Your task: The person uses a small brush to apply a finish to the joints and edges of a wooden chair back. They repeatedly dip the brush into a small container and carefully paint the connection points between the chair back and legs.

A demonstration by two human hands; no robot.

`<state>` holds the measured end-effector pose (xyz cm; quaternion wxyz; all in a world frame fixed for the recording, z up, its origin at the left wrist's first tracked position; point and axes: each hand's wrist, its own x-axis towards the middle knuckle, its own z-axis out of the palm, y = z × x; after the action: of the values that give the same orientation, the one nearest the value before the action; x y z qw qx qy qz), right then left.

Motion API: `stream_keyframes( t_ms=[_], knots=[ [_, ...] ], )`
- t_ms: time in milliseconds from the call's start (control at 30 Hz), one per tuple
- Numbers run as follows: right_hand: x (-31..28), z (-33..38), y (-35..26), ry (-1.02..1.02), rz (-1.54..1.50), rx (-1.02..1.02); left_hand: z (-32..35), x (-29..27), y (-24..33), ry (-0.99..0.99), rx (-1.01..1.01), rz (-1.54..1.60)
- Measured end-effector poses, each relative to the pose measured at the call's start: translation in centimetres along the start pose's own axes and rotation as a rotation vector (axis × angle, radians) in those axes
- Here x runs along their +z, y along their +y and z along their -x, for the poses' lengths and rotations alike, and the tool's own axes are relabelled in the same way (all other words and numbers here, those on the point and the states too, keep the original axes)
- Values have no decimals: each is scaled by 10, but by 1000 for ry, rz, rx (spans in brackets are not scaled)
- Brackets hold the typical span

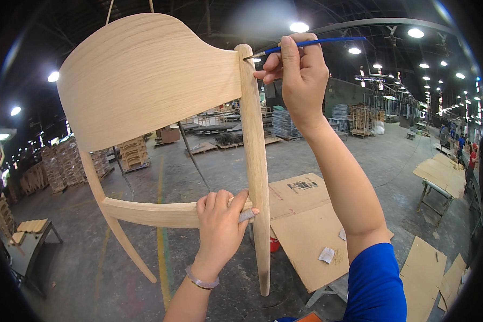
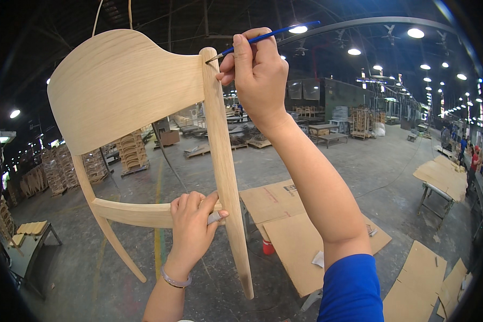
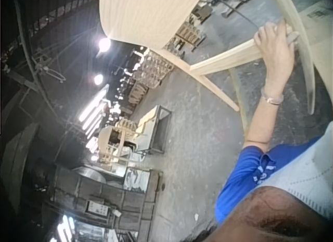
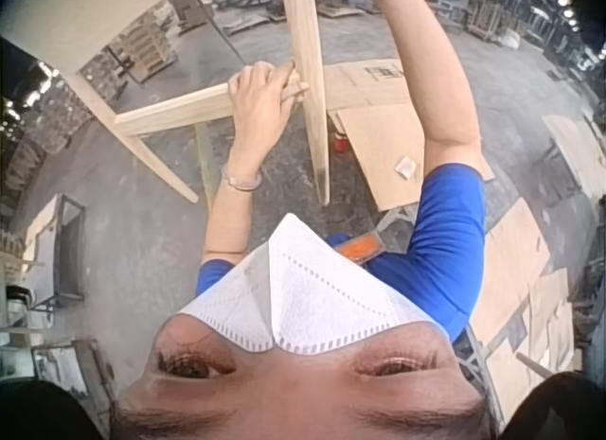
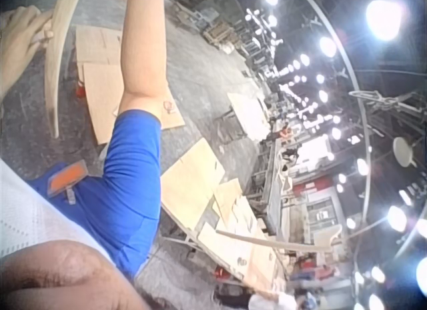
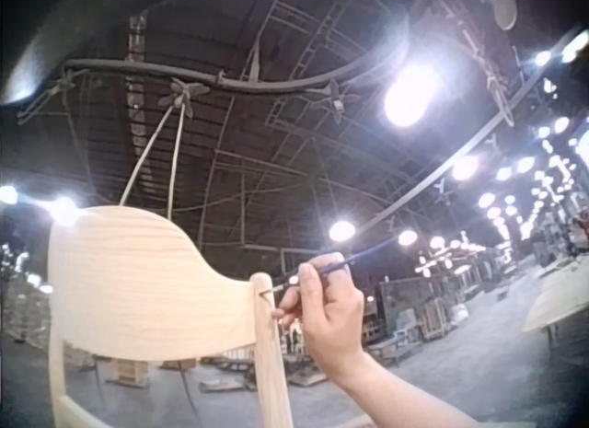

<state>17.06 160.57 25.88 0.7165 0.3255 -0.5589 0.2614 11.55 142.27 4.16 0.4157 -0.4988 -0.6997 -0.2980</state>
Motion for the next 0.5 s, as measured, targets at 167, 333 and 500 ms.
stream_keyframes(
  t_ms=[167,333,500],
  knots=[
    [-3,-2,0,0,-9,-7,-2,1,3,0,-6,-2],
    [-3,-4,1,9,-74,-3,-4,1,4,8,-2,6],
    [-4,-5,2,0,-34,-3,-5,2,5,20,-1,3]
  ],
)
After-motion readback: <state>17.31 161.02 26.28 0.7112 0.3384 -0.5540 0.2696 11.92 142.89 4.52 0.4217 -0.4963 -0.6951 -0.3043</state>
